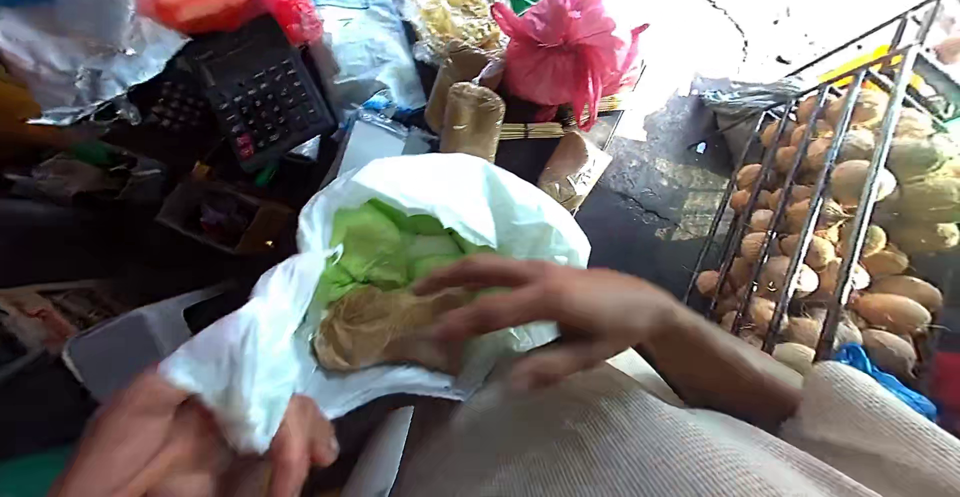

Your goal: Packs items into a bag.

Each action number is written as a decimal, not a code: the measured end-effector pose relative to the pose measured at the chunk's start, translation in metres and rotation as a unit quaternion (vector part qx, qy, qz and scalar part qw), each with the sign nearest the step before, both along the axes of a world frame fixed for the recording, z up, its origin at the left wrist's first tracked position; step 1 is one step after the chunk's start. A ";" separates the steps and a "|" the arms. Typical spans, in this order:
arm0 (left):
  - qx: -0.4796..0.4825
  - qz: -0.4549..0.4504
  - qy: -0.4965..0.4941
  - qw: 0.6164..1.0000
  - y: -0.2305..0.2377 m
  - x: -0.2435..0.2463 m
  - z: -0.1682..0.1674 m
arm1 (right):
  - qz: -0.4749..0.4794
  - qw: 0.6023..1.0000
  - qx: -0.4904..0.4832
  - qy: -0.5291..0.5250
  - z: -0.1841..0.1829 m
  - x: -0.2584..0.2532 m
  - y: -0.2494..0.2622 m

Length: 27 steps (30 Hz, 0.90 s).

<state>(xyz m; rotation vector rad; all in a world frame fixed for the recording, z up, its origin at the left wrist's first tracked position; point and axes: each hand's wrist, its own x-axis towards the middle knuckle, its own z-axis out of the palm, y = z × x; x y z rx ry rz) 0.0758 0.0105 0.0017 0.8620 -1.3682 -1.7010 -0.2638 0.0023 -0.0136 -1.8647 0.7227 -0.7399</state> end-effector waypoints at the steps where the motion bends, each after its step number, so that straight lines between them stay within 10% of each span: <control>1: 0.012 -0.001 0.005 1.000 0.000 0.002 0.001 | -0.078 0.997 -0.009 -0.025 0.002 -0.044 0.001; 3: 0.026 0.030 0.007 0.999 0.000 -0.005 0.006 | -0.256 0.947 -0.083 0.177 -0.032 -0.127 -0.008; 6: 0.036 0.049 -0.012 0.998 -0.007 -0.019 0.015 | -0.161 0.857 -0.091 0.481 -0.133 -0.188 -0.016; 12: 0.004 0.083 -0.021 0.996 0.000 -0.022 0.011 | -0.032 0.896 -0.164 0.411 -0.157 -0.226 -0.072; 16: -0.034 0.116 0.010 0.993 0.009 -0.027 0.010 | -0.097 0.852 -0.099 0.505 -0.159 -0.185 -0.065; 19: -0.063 0.109 0.042 0.991 0.005 -0.033 0.008 | -0.207 0.877 -0.026 0.433 -0.158 -0.173 -0.057; 23: -0.072 0.055 0.061 0.994 0.002 -0.025 0.010 | -0.392 0.902 0.179 0.014 -0.084 -0.145 0.007; 27: -0.067 0.018 0.054 0.996 -0.003 -0.020 0.010 | -0.383 0.917 0.027 -0.113 0.026 -0.052 0.035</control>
